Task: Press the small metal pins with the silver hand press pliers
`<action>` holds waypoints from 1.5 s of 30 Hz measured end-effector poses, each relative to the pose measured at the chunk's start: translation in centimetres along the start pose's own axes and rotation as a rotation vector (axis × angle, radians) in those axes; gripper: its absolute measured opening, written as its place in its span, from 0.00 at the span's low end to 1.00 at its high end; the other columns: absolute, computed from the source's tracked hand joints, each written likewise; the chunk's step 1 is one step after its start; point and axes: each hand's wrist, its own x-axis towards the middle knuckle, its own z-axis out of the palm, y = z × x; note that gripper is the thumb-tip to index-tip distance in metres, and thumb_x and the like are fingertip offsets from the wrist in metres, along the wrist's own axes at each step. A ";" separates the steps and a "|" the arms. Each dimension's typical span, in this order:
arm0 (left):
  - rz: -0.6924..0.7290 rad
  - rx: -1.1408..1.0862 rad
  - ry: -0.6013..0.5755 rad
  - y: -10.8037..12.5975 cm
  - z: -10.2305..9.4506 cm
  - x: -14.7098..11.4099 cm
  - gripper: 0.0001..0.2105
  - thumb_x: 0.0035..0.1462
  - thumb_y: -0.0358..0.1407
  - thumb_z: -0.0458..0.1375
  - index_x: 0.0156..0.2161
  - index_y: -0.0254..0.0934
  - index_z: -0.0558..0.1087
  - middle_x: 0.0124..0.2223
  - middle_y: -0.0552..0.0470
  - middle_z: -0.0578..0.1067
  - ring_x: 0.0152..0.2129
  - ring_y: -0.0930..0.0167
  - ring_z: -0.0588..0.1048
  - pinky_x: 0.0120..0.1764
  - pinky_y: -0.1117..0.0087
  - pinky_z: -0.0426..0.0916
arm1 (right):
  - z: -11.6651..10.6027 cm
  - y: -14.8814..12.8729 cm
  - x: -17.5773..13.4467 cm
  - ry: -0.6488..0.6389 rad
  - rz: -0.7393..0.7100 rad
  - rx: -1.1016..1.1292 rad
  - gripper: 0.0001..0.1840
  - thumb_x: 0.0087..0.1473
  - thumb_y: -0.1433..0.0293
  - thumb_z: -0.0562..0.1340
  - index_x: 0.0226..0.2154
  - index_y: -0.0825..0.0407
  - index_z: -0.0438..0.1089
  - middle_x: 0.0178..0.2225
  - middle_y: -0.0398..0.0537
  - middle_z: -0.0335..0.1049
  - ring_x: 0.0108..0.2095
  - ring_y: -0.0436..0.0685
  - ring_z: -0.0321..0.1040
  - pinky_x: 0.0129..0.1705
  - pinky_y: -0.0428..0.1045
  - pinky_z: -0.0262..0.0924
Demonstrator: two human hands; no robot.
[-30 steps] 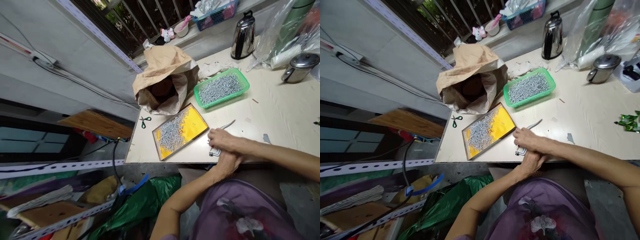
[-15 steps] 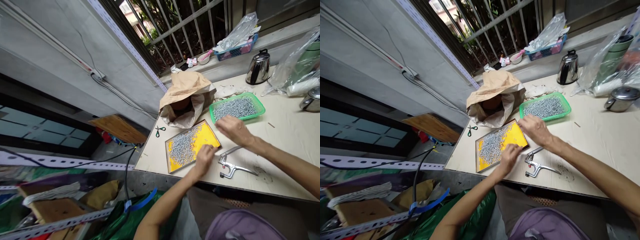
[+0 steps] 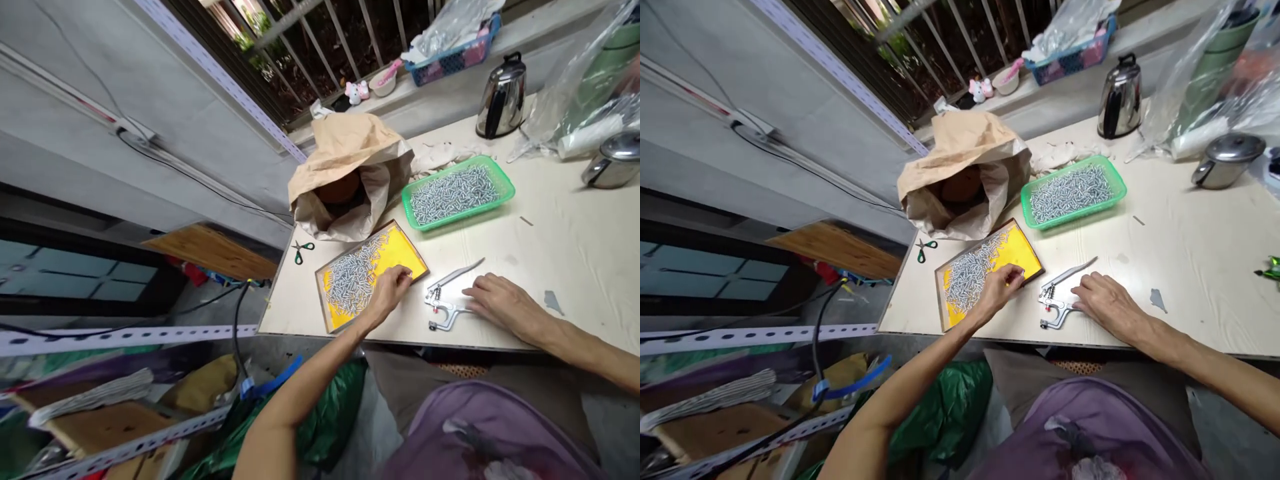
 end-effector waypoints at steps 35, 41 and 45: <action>-0.759 -0.483 -0.221 3.4 4.8 -4.8 0.16 0.39 0.40 0.71 0.19 0.33 0.69 0.16 0.58 0.65 0.13 0.80 0.60 0.17 0.78 0.54 | 3.2 -1.6 -4.7 -0.076 0.172 0.016 0.10 0.61 0.77 0.53 0.37 0.53 0.69 0.33 0.51 0.66 0.35 0.58 0.59 0.37 0.51 0.50; -0.793 -0.449 -0.288 3.6 4.6 -4.9 0.16 0.41 0.41 0.71 0.21 0.32 0.70 0.15 0.58 0.66 0.13 0.80 0.62 0.16 0.78 0.56 | 2.6 -1.9 -4.2 -0.124 0.164 -0.009 0.13 0.57 0.81 0.52 0.33 0.54 0.70 0.32 0.52 0.68 0.34 0.58 0.61 0.35 0.52 0.53; -0.788 -0.435 -0.293 3.7 4.5 -5.1 0.15 0.42 0.40 0.70 0.21 0.31 0.70 0.15 0.59 0.65 0.12 0.81 0.61 0.15 0.79 0.56 | 2.2 -1.3 -4.2 -0.129 0.163 0.027 0.11 0.60 0.69 0.57 0.44 0.53 0.69 0.41 0.57 0.71 0.42 0.62 0.65 0.41 0.55 0.60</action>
